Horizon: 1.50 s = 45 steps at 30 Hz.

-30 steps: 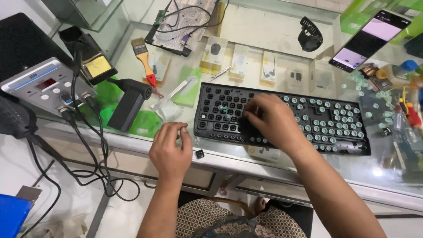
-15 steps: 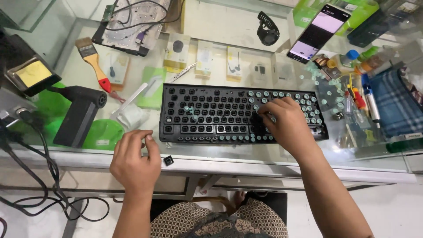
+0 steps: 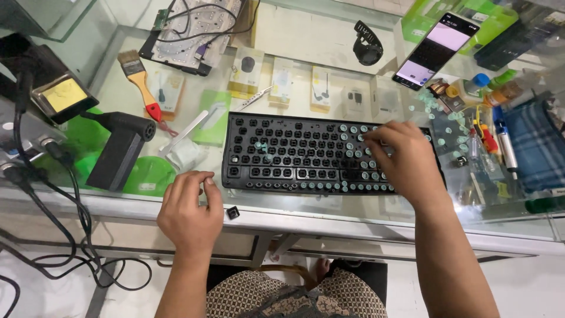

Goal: Assembling round keycaps onto a mechanical keyboard base by hand

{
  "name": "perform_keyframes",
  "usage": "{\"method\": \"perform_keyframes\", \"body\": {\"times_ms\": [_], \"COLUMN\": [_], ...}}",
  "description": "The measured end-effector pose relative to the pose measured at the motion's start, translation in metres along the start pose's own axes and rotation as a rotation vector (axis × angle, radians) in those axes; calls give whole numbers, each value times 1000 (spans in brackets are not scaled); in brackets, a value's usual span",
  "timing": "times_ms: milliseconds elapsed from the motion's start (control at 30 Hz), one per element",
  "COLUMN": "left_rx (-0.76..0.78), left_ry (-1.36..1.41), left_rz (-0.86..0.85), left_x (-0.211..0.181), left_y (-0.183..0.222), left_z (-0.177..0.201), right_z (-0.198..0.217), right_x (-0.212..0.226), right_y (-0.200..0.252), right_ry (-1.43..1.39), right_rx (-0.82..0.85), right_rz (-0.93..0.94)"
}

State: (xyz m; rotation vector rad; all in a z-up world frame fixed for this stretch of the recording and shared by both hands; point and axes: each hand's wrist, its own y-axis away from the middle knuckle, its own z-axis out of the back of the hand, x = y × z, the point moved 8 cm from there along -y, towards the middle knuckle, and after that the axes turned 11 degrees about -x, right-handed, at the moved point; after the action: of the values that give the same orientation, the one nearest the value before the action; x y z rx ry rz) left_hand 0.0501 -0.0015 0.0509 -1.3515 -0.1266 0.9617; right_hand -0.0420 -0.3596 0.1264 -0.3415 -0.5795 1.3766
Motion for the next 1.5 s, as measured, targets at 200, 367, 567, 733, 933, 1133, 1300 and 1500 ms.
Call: {"method": "perform_keyframes", "body": {"times_ms": [200, 367, 567, 733, 933, 1133, 1300, 1500], "left_rx": [1, 9, 23, 28, 82, 91, 71, 79], "left_ry": [-5, -11, -35, 9, -66, -68, -75, -65], "left_rz": [8, 14, 35, 4, -43, -13, -42, -42], "left_x": [-8, -5, -5, -6, -9, -6, -9, -11], "left_y": [-6, -2, -3, -1, 3, 4, 3, 1], "left_z": [2, 1, 2, 0, -2, -1, 0, 0], "right_z": [-28, -71, -88, -87, -84, -49, -27, -31], "right_x": [64, 124, 144, 149, 151, 74, 1, -10], "right_y": [-32, -34, -27, -14, -10, 9, 28, 38], "right_ry": [-173, -193, -177, -51, -218, -379, -187, -118], "right_rx": [64, 158, 153, -13, 76, 283, 173, 168], "right_rz": [47, 169, 208, 299, 222, -262, -264, -154]}}
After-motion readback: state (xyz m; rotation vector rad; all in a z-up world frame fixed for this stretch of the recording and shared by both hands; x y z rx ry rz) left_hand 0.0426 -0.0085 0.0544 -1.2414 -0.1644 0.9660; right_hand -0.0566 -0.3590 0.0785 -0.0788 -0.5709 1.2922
